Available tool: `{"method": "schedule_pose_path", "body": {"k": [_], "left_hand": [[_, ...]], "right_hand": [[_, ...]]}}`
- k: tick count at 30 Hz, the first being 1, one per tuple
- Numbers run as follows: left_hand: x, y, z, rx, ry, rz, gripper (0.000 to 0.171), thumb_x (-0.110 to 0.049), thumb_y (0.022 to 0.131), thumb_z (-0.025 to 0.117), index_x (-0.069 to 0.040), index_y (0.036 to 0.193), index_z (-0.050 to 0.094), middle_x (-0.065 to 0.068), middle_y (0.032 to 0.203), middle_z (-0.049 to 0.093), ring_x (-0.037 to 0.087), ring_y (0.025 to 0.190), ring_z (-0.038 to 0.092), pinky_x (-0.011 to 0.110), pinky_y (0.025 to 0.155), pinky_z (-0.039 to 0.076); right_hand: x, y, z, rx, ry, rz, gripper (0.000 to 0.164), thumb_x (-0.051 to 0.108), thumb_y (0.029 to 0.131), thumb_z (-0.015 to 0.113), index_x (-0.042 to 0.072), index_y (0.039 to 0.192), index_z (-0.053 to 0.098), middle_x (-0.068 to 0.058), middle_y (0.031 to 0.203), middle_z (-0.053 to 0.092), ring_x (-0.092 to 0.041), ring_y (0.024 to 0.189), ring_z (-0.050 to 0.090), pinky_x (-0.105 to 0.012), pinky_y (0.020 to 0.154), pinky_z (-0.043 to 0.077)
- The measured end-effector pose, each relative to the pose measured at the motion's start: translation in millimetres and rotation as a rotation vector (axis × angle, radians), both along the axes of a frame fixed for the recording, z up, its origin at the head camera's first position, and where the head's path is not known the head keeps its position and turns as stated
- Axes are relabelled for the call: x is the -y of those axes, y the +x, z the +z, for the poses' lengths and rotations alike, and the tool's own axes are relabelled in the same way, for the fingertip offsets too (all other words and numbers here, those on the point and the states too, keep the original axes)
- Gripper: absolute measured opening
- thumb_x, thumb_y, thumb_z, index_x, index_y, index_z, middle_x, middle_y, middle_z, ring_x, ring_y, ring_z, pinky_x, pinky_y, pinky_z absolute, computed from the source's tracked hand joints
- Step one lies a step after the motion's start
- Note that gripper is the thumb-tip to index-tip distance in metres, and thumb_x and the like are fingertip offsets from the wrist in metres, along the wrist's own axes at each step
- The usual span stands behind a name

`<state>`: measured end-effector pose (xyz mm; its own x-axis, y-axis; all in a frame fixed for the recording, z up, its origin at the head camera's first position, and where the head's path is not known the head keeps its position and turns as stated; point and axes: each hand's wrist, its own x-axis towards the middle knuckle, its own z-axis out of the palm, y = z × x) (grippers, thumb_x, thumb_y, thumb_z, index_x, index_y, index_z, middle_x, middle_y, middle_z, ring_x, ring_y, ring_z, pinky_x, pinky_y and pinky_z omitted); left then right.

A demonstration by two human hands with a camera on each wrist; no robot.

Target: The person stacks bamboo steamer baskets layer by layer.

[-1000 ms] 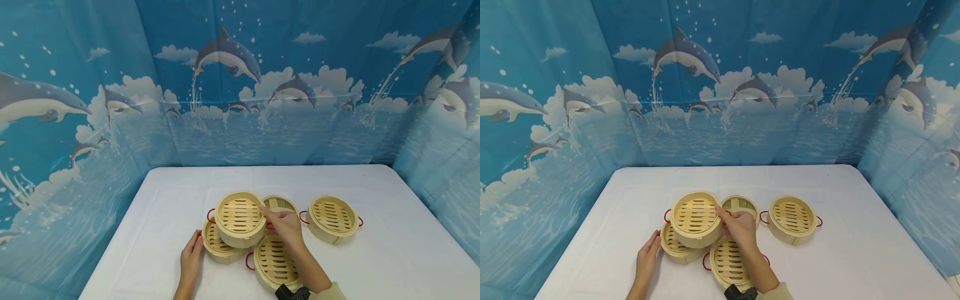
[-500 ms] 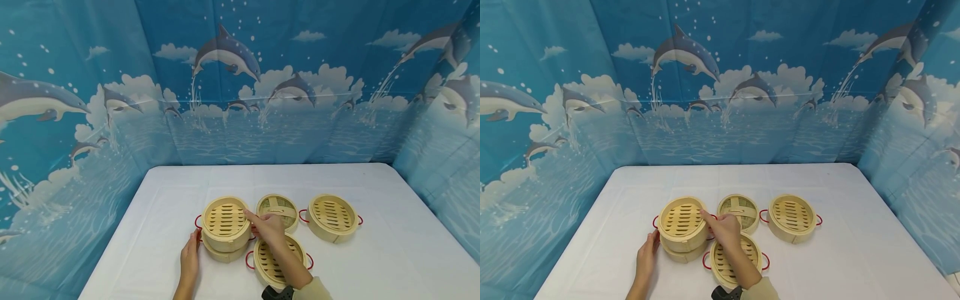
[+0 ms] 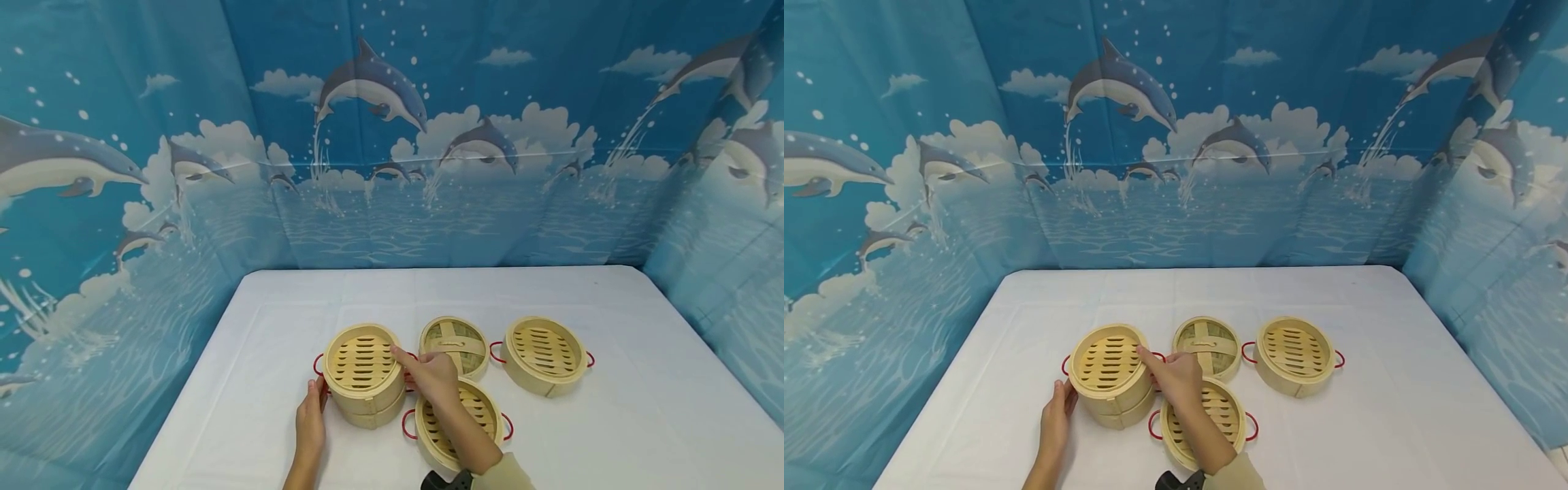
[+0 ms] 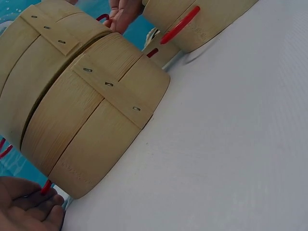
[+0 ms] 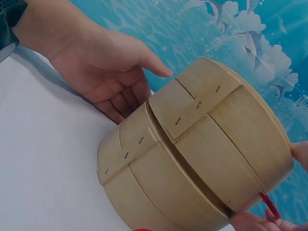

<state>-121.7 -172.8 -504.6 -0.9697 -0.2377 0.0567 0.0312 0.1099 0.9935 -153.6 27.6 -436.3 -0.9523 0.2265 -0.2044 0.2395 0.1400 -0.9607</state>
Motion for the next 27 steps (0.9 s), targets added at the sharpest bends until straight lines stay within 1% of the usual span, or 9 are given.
{"method": "schedule_pose_path", "body": {"k": [4,7,10,12,15,19,22,24,27], "left_hand": [[-1.3,0.2,0.8,0.005,0.005,0.005,0.056,-0.029,0.103,0.019,0.018,0.130,0.034,0.029,0.135,0.036,0.034,0.127,0.034,0.038,0.103,0.030],[-2.1,0.5,1.3,0.004,0.009,0.007,0.058,-0.030,0.103,0.019,0.018,0.130,0.035,0.029,0.135,0.038,0.034,0.127,0.035,0.038,0.103,0.031],[-1.7,0.1,1.3,-0.002,0.011,0.006,0.058,-0.031,0.103,0.020,0.018,0.130,0.035,0.028,0.135,0.038,0.034,0.127,0.035,0.038,0.103,0.031],[-1.0,-0.6,1.0,-0.009,0.015,0.007,0.058,-0.031,0.103,0.020,0.018,0.130,0.036,0.028,0.135,0.038,0.033,0.126,0.035,0.037,0.103,0.031],[-0.3,-1.2,0.3,-0.018,0.018,0.016,0.055,-0.029,0.103,0.022,0.017,0.129,0.038,0.027,0.134,0.040,0.032,0.126,0.036,0.035,0.102,0.032],[-0.7,-0.6,-0.5,-0.017,-0.002,0.036,0.052,-0.026,0.103,0.026,0.018,0.127,0.041,0.028,0.132,0.042,0.032,0.124,0.038,0.035,0.101,0.034],[-1.1,-0.2,-1.4,-0.011,-0.020,0.054,0.050,-0.025,0.103,0.028,0.018,0.125,0.043,0.028,0.130,0.044,0.033,0.123,0.039,0.032,0.100,0.036],[-0.9,-0.4,-2.1,-0.016,-0.020,0.061,0.050,-0.024,0.102,0.029,0.018,0.124,0.044,0.027,0.129,0.046,0.032,0.122,0.040,0.024,0.098,0.038],[-0.7,-0.8,-1.9,-0.018,-0.028,0.067,0.049,-0.024,0.102,0.030,0.017,0.123,0.046,0.028,0.128,0.047,0.032,0.122,0.041,0.026,0.099,0.038]], "right_hand": [[-0.8,-0.2,-2.0,0.002,0.004,-0.008,0.055,0.052,0.065,0.078,0.004,0.064,0.052,-0.012,0.062,0.063,-0.024,0.057,0.065,-0.034,0.052,0.055],[-2.0,0.4,-2.0,0.000,0.007,-0.005,0.056,0.052,0.065,0.077,0.000,0.071,0.055,-0.014,0.065,0.064,-0.025,0.059,0.065,-0.034,0.053,0.056],[-3.4,0.7,-1.3,-0.001,0.002,0.011,0.059,0.051,0.067,0.077,-0.003,0.078,0.056,-0.015,0.067,0.065,-0.026,0.061,0.066,-0.033,0.054,0.056],[-4.5,0.3,-0.8,0.002,-0.007,0.030,0.059,0.049,0.068,0.077,-0.004,0.079,0.056,-0.015,0.066,0.064,-0.027,0.062,0.066,-0.033,0.055,0.056],[-6.2,-1.0,-0.1,0.010,-0.019,0.063,0.056,0.048,0.069,0.076,-0.004,0.078,0.056,-0.012,0.063,0.064,-0.027,0.063,0.066,-0.034,0.056,0.056],[-8.3,-2.9,0.9,0.023,-0.015,0.110,0.055,0.048,0.071,0.075,-0.004,0.077,0.057,-0.008,0.062,0.064,-0.027,0.065,0.066,-0.035,0.057,0.057],[-9.4,-4.1,2.4,0.039,0.003,0.140,0.055,0.048,0.071,0.075,-0.004,0.075,0.058,-0.008,0.063,0.064,-0.026,0.065,0.066,-0.035,0.057,0.057],[-9.6,-4.5,4.4,0.050,0.021,0.152,0.055,0.048,0.071,0.075,-0.004,0.073,0.059,-0.009,0.064,0.065,-0.026,0.065,0.066,-0.035,0.058,0.056],[-9.9,-5.5,7.2,0.066,0.040,0.157,0.054,0.048,0.071,0.074,-0.004,0.073,0.059,-0.010,0.066,0.065,-0.025,0.065,0.065,-0.035,0.058,0.056]]}}
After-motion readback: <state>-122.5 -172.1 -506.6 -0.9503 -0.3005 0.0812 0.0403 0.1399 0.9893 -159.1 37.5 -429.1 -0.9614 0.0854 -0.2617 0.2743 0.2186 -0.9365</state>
